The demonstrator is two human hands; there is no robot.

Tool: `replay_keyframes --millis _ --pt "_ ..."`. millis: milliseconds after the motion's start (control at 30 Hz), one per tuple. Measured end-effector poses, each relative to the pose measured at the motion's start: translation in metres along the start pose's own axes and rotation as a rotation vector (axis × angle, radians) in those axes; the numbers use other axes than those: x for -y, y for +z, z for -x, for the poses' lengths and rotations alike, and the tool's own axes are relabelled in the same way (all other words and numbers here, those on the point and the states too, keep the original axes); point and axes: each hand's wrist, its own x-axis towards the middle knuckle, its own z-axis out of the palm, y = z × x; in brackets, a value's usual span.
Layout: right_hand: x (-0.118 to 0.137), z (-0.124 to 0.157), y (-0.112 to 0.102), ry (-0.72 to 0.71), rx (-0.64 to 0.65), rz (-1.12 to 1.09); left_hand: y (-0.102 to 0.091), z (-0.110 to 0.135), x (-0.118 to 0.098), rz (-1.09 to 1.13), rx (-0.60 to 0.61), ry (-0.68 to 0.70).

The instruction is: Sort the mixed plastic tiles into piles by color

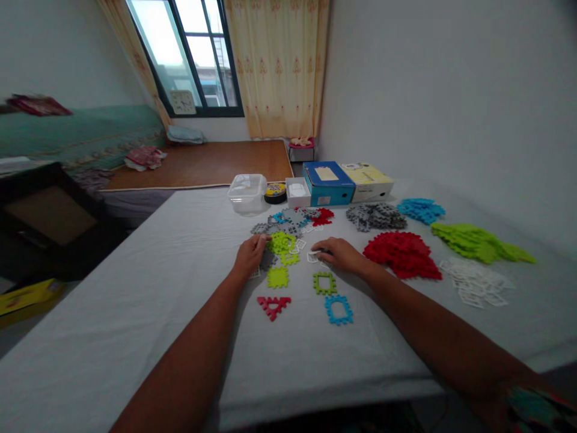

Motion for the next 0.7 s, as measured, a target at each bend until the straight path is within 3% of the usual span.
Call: replay_keyframes --millis 300,433,700 --pt "-0.012 -0.003 -0.003 0.083 -0.163 -0.115 -0.001 0.001 -0.002 0.020 -0.020 0.023" --pt "-0.013 -0.003 -0.001 0.135 -0.184 -0.215 -0.001 0.001 -0.002 0.059 -0.030 0.029" --pt "-0.015 -0.004 0.006 0.196 -0.233 -0.203 -0.001 0.001 0.000 0.032 -0.035 0.041"
